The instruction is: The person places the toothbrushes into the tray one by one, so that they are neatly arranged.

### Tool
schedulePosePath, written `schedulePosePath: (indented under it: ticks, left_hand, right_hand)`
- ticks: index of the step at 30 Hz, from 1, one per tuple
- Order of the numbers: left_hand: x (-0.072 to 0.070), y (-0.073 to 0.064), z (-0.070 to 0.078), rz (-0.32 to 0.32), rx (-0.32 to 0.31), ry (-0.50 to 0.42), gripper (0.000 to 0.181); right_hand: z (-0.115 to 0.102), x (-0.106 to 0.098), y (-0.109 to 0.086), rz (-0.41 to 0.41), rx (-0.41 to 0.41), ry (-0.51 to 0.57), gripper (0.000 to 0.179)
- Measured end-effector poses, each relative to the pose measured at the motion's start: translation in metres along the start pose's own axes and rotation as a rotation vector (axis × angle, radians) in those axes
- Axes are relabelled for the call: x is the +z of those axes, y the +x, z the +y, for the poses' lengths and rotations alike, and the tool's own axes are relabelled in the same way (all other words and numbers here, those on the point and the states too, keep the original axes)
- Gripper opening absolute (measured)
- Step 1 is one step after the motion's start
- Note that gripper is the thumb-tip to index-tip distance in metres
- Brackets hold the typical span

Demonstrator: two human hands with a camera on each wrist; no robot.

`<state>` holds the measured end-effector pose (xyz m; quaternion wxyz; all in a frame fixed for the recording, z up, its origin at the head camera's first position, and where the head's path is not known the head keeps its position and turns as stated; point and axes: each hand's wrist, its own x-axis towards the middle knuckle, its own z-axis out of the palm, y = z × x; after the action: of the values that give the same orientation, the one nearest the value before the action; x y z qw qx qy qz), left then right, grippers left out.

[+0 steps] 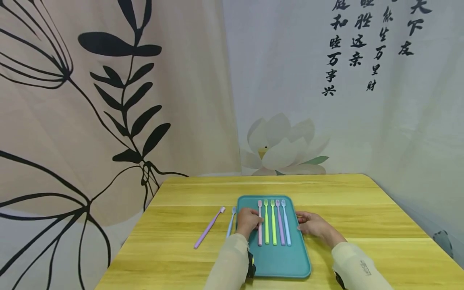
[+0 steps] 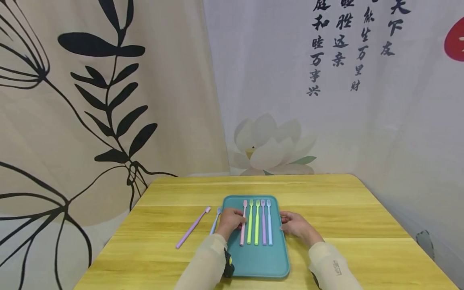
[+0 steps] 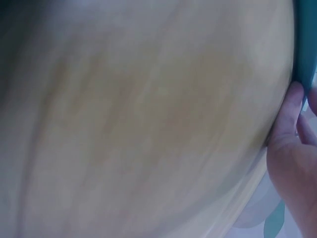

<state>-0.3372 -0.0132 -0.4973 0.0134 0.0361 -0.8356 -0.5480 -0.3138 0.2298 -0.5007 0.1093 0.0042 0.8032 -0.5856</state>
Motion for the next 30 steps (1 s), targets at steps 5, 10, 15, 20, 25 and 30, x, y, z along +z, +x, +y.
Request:
schedulePosePath:
  ticks: [5, 10, 15, 20, 25, 30]
  left_hand:
    - [0.002, -0.002, 0.0, -0.02, -0.004, 0.012, 0.016]
    - [0.003, -0.001, 0.001, -0.015, -0.011, 0.007, 0.016]
    - [0.002, 0.0, 0.002, -0.015, -0.015, -0.003, 0.023]
    - [-0.003, 0.001, 0.004, -0.002, -0.015, 0.069, 0.026]
    - [-0.012, 0.003, 0.012, 0.001, -0.006, 0.071, 0.028]
    - [-0.016, 0.005, 0.014, -0.04, -0.005, 0.008, 0.031]
  right_hand:
    - [0.003, -0.003, 0.0, -0.003, 0.014, -0.005, 0.06]
    - [0.004, -0.002, -0.002, -0.001, 0.008, 0.004, 0.06]
    - [0.005, -0.002, -0.004, 0.01, -0.001, 0.009, 0.06]
    - [0.005, -0.001, -0.004, 0.001, -0.007, 0.004, 0.06]
    - [0.004, -0.001, 0.001, 0.004, -0.015, 0.001, 0.06]
    - [0.003, -0.001, 0.002, 0.012, 0.0, -0.001, 0.06]
